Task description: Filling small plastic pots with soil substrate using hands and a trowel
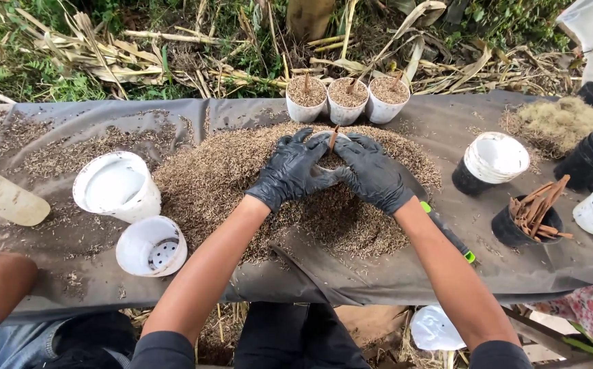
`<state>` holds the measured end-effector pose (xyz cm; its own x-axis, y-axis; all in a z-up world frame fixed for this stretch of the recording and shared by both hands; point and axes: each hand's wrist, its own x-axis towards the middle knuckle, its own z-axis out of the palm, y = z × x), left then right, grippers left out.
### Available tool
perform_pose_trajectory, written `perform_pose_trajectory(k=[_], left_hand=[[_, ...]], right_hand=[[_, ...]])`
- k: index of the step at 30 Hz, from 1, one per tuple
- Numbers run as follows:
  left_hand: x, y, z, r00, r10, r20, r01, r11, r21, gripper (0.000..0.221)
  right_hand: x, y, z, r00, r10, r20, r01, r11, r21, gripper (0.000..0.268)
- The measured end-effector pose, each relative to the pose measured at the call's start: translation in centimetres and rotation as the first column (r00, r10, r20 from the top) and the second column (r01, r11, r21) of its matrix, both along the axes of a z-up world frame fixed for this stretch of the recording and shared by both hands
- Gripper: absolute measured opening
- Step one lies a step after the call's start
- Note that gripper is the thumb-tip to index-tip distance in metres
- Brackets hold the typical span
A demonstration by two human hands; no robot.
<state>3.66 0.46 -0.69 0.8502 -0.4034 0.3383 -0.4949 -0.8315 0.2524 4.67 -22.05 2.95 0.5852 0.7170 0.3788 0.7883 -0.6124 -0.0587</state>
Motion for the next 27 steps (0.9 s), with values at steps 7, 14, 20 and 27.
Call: perform_pose_trajectory(k=[7, 14, 20, 27], left_hand=[[0.3, -0.4, -1.2, 0.995, 0.004, 0.095, -0.001, 1.000, -0.029, 0.098], [1.7, -1.7, -5.4, 0.984, 0.008, 0.177, 0.043, 0.957, -0.286, 0.082], [-1.8, 0.1, 2.3, 0.992, -0.120, -0.032, 0.112, 0.977, -0.179, 0.067], [2.6, -1.1, -4.3, 0.998, 0.028, 0.056, -0.016, 0.976, -0.217, 0.061]], right_hand=[[0.6, -0.7, -1.3, 1.000, 0.025, -0.004, -0.024, 0.997, 0.076, 0.056], [1.2, -1.2, -2.5, 0.986, 0.037, 0.160, -0.058, 0.990, 0.125, 0.049], [0.5, -0.5, -3.2, 0.961, 0.082, 0.264, -0.139, 0.970, 0.201, 0.034], [0.3, 0.2, -3.2, 0.932, 0.086, 0.351, -0.186, 0.947, 0.262, 0.024]])
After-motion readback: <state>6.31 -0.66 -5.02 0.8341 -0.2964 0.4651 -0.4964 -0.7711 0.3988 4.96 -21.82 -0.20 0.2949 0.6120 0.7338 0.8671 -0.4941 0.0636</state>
